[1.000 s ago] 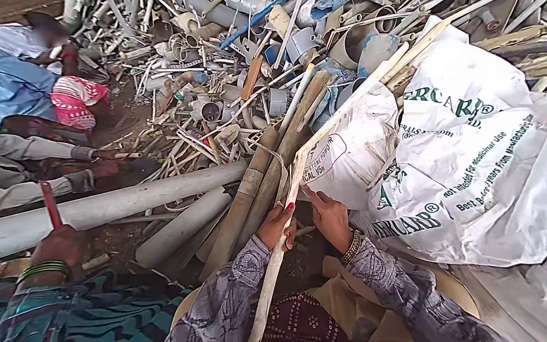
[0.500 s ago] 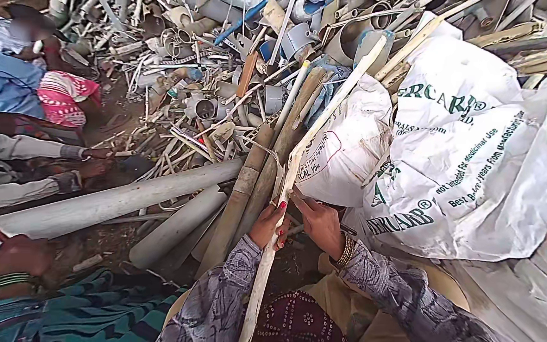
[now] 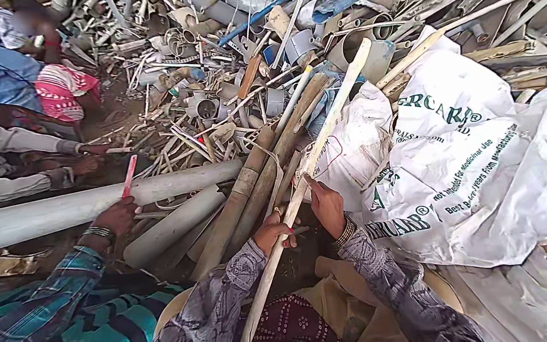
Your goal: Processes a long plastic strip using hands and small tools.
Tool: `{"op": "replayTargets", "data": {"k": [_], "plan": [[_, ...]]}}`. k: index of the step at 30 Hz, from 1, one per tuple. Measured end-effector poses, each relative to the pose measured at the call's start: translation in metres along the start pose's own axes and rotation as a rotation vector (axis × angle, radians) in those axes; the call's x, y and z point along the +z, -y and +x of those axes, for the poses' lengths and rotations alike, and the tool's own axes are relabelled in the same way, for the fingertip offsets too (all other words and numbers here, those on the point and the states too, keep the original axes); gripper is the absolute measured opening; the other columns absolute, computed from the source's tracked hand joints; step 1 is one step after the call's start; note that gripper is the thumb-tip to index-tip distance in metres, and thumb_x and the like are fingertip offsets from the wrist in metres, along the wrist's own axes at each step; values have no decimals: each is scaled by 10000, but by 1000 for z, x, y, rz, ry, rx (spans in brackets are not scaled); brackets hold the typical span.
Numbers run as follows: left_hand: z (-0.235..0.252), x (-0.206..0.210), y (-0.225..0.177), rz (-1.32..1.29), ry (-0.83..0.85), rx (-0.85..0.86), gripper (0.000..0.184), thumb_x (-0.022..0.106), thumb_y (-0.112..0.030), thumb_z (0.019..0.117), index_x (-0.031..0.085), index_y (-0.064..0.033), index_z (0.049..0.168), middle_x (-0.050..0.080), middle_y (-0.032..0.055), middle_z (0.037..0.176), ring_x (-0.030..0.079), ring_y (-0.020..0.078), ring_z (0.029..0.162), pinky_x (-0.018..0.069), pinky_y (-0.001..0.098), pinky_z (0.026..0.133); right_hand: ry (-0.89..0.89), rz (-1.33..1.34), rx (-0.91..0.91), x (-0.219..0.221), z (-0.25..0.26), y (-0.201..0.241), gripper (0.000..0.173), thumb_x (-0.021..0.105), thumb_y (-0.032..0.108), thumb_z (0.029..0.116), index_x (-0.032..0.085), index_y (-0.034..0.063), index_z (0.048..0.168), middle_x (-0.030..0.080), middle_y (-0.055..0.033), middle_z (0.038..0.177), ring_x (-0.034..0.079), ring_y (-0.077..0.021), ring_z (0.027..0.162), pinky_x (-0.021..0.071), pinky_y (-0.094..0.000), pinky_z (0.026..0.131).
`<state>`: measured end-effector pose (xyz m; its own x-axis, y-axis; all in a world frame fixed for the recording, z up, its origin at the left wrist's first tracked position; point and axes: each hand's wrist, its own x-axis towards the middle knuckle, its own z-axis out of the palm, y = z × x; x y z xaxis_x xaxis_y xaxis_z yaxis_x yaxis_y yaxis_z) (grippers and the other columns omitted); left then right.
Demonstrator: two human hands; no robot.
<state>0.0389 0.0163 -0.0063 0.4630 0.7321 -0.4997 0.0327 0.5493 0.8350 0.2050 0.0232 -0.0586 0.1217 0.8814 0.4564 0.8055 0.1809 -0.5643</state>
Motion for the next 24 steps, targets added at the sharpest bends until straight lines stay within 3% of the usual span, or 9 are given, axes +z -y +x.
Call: {"op": "replayTargets", "data": {"k": [1,3,5,9,13,15,18,22,24], "plan": [[1,1,1,4,-14,4,425,359,158,872,380,22,1274,615,37,827,527,33,461,470,163,450,-4,0,-32,-1,-4,3,417,519,-66,908,716,6,1268,725,-246,855,690,-426,624,518,-534,528],[0,1,-1,35,-17,3,290,344,37,1026,368,4,1313,562,-5,630,501,36,403,443,167,400,-35,-6,-185,-1,-18,12,410,549,-53,859,742,2,1217,702,-203,761,657,-359,533,493,-463,451],[0,1,-3,108,-23,-14,299,317,-125,1114,350,-3,1385,482,-27,546,488,51,384,444,184,388,-46,-33,-271,2,-26,15,416,555,-36,828,757,15,1189,676,-169,708,628,-316,487,467,-417,416],[1,5,4,238,-38,-36,372,384,-112,1102,322,31,1439,537,15,559,537,80,397,468,205,402,121,-96,10,-4,-4,1,431,506,-61,931,709,41,1297,731,-251,891,698,-446,671,515,-550,562],[1,-1,4,353,-32,5,522,475,-54,1051,244,68,1503,596,34,656,547,63,441,476,202,450,50,-68,-195,0,-27,14,450,572,-75,812,745,16,1218,691,-197,743,654,-367,526,493,-469,440],[-1,-2,4,387,-36,-7,539,489,-60,1054,245,74,1516,570,25,649,525,60,437,467,202,452,56,-26,-142,3,-24,9,421,547,-64,851,744,9,1215,703,-214,761,668,-391,554,498,-497,465],[-3,1,3,382,-32,-4,503,480,-54,1057,276,80,1497,524,2,635,505,52,430,457,190,438,69,-1,40,4,-10,-2,391,499,-47,935,720,0,1254,738,-247,901,708,-441,694,521,-560,580],[-4,-6,2,399,-52,9,471,480,-48,1054,314,87,1474,511,6,645,498,56,429,453,192,433,22,38,-177,7,-32,16,405,557,-56,831,749,-10,1185,707,-193,766,673,-358,555,503,-473,454],[-4,-6,2,437,-54,3,455,483,-58,1059,334,91,1463,525,15,661,506,58,437,462,198,447,38,46,-125,9,-28,10,410,543,-64,850,743,-10,1203,717,-211,792,682,-380,582,506,-496,480]]}}
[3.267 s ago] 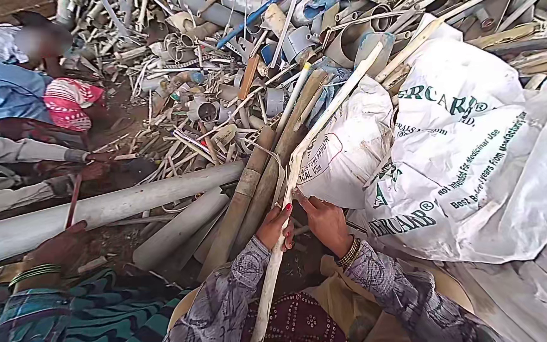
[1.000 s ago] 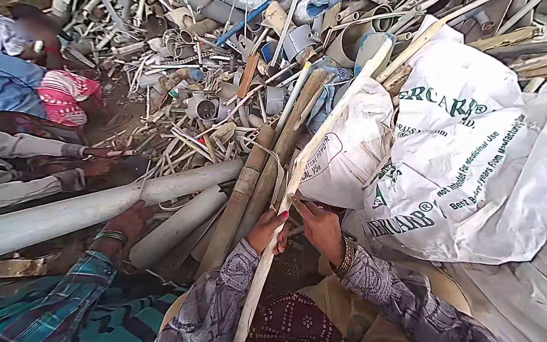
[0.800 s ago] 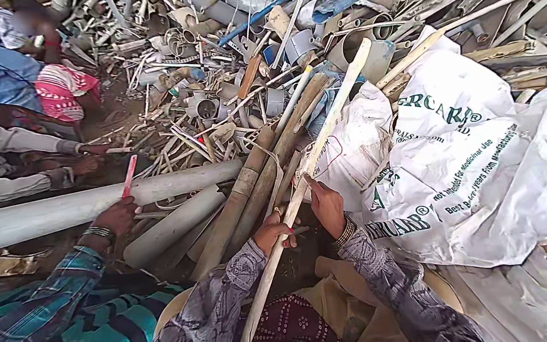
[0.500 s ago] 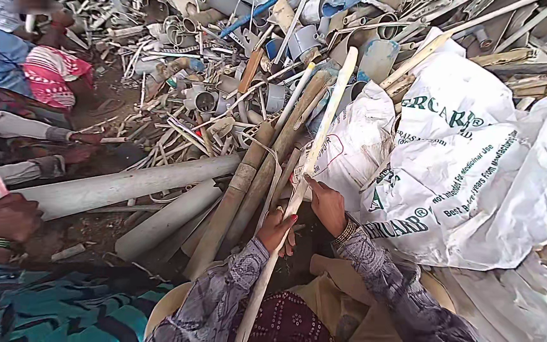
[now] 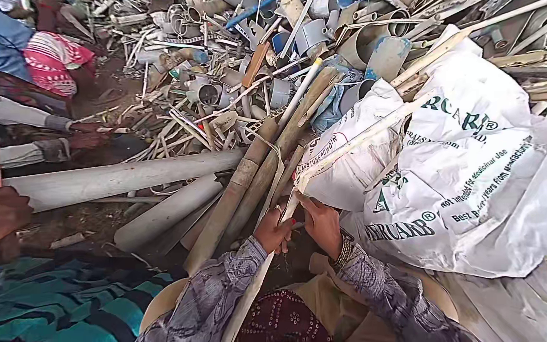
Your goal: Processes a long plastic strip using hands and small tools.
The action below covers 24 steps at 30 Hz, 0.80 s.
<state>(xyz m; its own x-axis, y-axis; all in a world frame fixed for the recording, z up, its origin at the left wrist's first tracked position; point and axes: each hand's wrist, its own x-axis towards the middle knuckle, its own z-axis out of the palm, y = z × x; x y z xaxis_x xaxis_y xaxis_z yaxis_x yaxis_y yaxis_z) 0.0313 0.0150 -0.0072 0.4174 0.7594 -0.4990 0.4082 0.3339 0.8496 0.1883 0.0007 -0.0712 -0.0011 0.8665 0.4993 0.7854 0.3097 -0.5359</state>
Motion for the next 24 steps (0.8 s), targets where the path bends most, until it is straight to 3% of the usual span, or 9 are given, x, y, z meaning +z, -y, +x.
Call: {"op": "replayTargets", "data": {"k": [2,3,7,11,15,21,24], "plan": [[-1,4,-2,34,10,-14,456,488,-71,1063,339,95,1461,538,27,668,516,66,447,469,205,460,34,-4,164,-1,12,-12,391,494,-55,931,716,-18,1251,739,-247,895,712,-430,712,528,-555,605],[0,5,-3,45,11,-16,457,490,-77,1065,338,94,1461,538,29,668,518,68,448,471,207,463,32,-9,176,-1,15,-14,392,489,-52,935,713,-21,1255,741,-250,910,715,-439,727,530,-560,619],[2,-2,-3,57,-11,-22,411,498,-102,1068,383,92,1411,538,26,670,518,63,443,474,202,463,-20,13,-98,4,-6,9,443,545,-55,813,744,-2,1205,697,-186,759,647,-331,519,480,-443,427],[0,5,-3,90,8,-53,473,497,-100,1070,331,101,1465,550,47,698,525,74,459,481,215,479,40,-34,144,2,14,-12,398,505,-66,918,725,-5,1243,744,-245,907,715,-439,707,526,-560,589],[-1,2,-4,131,8,-77,444,517,-111,1065,365,103,1423,561,56,695,533,84,452,487,220,480,28,-108,-30,0,5,-1,465,556,-93,812,727,-12,1237,705,-211,782,662,-380,540,495,-488,449],[4,1,-9,230,-17,-134,426,518,-176,1078,414,100,1385,595,90,746,561,103,497,507,238,532,-24,-16,33,11,7,-6,419,519,-73,862,735,-13,1217,744,-233,865,698,-410,606,513,-526,497],[4,-5,-9,277,-66,-166,413,515,-214,1083,462,98,1347,623,121,791,591,132,539,528,271,579,9,23,-33,8,-7,10,429,532,-50,833,738,-14,1208,729,-205,811,676,-375,558,499,-493,459]]}}
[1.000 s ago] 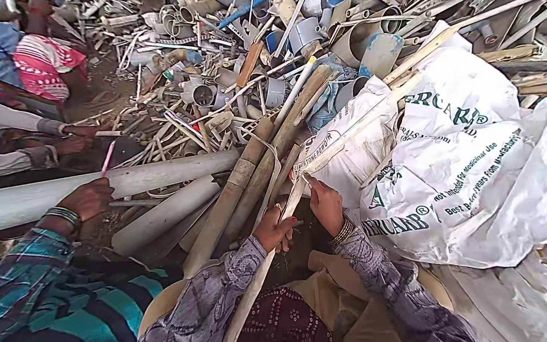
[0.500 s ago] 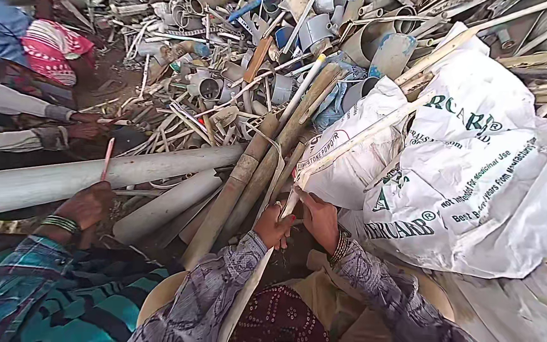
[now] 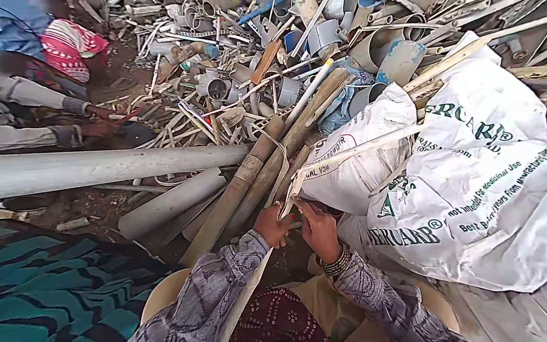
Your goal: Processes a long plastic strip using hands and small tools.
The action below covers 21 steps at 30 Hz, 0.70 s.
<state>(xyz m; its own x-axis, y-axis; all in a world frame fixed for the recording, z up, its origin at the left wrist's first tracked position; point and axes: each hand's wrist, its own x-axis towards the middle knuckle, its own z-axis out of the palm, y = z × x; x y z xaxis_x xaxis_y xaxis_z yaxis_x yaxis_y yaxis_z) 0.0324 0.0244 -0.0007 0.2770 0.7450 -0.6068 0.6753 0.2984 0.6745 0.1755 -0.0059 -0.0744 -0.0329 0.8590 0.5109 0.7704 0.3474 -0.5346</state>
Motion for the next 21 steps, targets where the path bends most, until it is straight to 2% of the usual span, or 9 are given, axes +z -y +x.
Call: {"op": "replayTargets", "data": {"k": [2,4,5,8,9,13,16,18,21], "plan": [[0,-2,-3,42,-1,-16,437,499,-237,1090,455,98,1368,639,162,868,623,176,603,547,313,647,96,-5,105,-8,8,-3,408,520,-48,895,719,-11,1249,731,-234,839,697,-426,636,524,-548,536],[-3,3,-6,71,13,-11,461,491,-250,1093,439,90,1400,645,176,890,636,190,624,555,324,669,200,-28,288,-17,23,-16,394,463,3,995,673,9,1328,738,-267,940,714,-471,803,526,-600,695],[-4,3,-8,81,16,-5,472,489,-250,1094,428,93,1413,647,182,897,639,193,628,557,326,674,189,-46,288,-19,25,-19,388,463,7,998,676,7,1323,741,-264,947,719,-468,810,531,-599,698],[-4,-1,-11,89,-8,1,454,477,-243,1098,436,102,1390,643,184,886,643,197,623,559,328,670,62,-66,48,-17,9,-6,416,534,-47,869,729,-8,1235,735,-214,828,694,-393,593,523,-518,493],[-5,-3,-10,78,-10,0,444,475,-237,1098,440,103,1383,641,181,879,640,194,619,558,326,667,58,-58,19,-16,6,-3,432,539,-54,852,733,2,1234,733,-207,825,686,-385,575,514,-511,476],[-16,3,-6,-6,29,44,415,493,-209,1091,453,96,1369,616,113,789,594,123,543,535,260,594,19,-68,158,-10,20,-20,363,500,-27,946,718,-24,1236,740,-248,893,713,-438,692,528,-568,584],[-17,3,0,-42,35,74,380,497,-188,1087,471,110,1322,605,97,757,575,108,516,524,248,566,-39,-82,-69,-8,5,-2,379,537,-32,866,748,-20,1181,724,-207,789,672,-363,538,500,-478,447],[-17,4,2,-26,37,66,377,495,-196,1088,478,113,1303,606,108,779,583,122,534,529,263,586,-36,-94,-164,-8,-2,7,416,545,-18,820,759,8,1175,691,-173,734,630,-319,486,463,-425,404],[-16,5,-3,64,33,6,456,481,-235,1096,430,93,1409,641,191,917,641,206,649,557,339,696,69,-112,30,-15,16,-5,395,519,-29,915,734,24,1242,733,-232,837,693,-430,615,507,-557,513]]}}
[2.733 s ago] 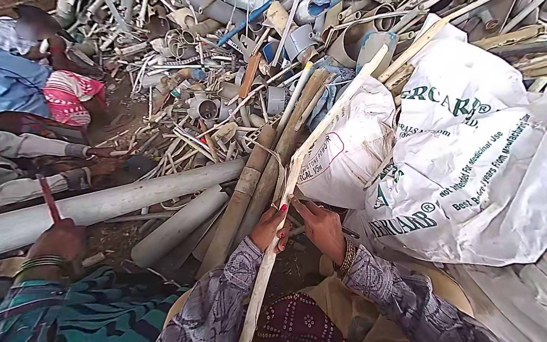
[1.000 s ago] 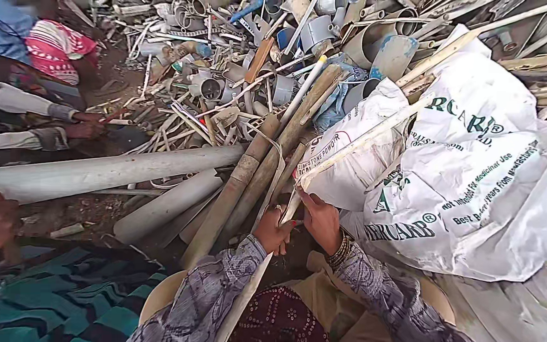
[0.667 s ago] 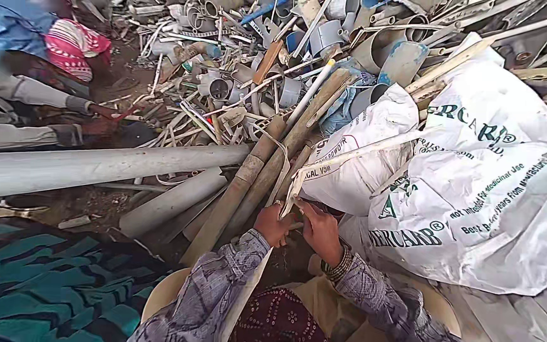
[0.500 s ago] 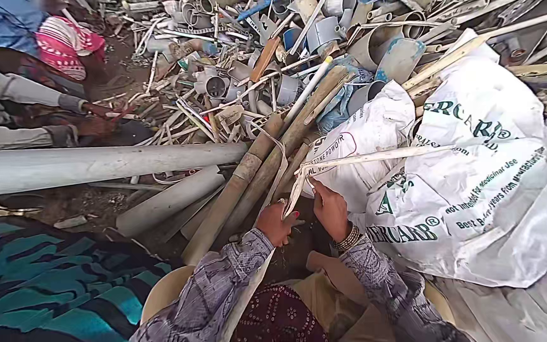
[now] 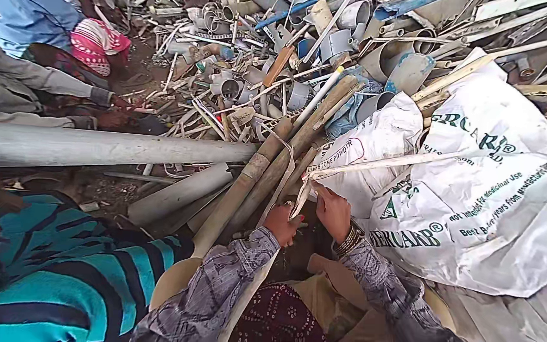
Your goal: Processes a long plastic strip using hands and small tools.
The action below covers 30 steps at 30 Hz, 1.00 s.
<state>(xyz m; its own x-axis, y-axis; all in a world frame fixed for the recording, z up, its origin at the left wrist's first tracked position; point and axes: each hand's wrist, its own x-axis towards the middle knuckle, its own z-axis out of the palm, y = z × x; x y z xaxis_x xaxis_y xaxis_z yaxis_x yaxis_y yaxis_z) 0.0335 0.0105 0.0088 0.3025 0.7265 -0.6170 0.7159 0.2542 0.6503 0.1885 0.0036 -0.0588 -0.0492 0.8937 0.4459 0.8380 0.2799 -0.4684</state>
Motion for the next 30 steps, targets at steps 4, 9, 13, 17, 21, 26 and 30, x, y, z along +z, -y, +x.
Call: {"op": "replayTargets", "data": {"k": [4,9,13,17,21,26,30], "plan": [[4,-5,-3,43,-20,-11,464,481,-241,1096,429,87,1420,643,235,1002,671,258,723,566,382,749,-37,-50,-153,-2,-8,6,393,555,-12,817,771,18,1145,708,-185,744,656,-362,512,475,-480,419],[1,-5,-7,94,17,-55,463,457,-249,1103,427,83,1425,646,227,1027,678,263,765,562,384,782,95,-159,24,-5,5,-12,406,514,-36,931,724,37,1271,722,-247,835,690,-447,621,508,-566,515],[1,-15,-9,103,6,-49,465,449,-249,1105,433,89,1424,642,259,1088,688,297,835,557,411,829,-99,-113,-143,6,-7,-3,316,528,44,881,777,-20,1064,704,-182,711,659,-352,507,477,-466,418],[0,-15,-7,128,36,-34,461,435,-261,1109,445,84,1415,625,273,1147,691,319,901,553,430,866,-91,-113,-72,7,-1,-13,268,522,50,941,737,-63,1053,713,-204,731,684,-388,556,488,-510,450],[-2,-14,-7,118,41,-15,475,412,-280,1116,447,90,1412,618,285,1163,686,339,929,543,445,888,55,-69,40,3,8,-18,340,509,2,989,660,-68,1286,731,-210,782,703,-429,619,519,-576,534],[-4,-13,-7,104,44,-9,498,362,-321,1125,473,93,1379,620,286,1159,682,360,951,534,469,900,96,-85,84,-3,15,-19,350,498,-88,962,716,-19,1226,740,-253,958,718,-480,786,523,-626,634],[-4,-10,-9,127,51,5,487,331,-298,1132,487,102,1363,613,297,1190,674,376,1008,517,483,934,-3,-170,-13,0,17,-21,332,530,-128,903,758,-9,1113,730,-258,896,712,-483,807,479,-673,748]]}}
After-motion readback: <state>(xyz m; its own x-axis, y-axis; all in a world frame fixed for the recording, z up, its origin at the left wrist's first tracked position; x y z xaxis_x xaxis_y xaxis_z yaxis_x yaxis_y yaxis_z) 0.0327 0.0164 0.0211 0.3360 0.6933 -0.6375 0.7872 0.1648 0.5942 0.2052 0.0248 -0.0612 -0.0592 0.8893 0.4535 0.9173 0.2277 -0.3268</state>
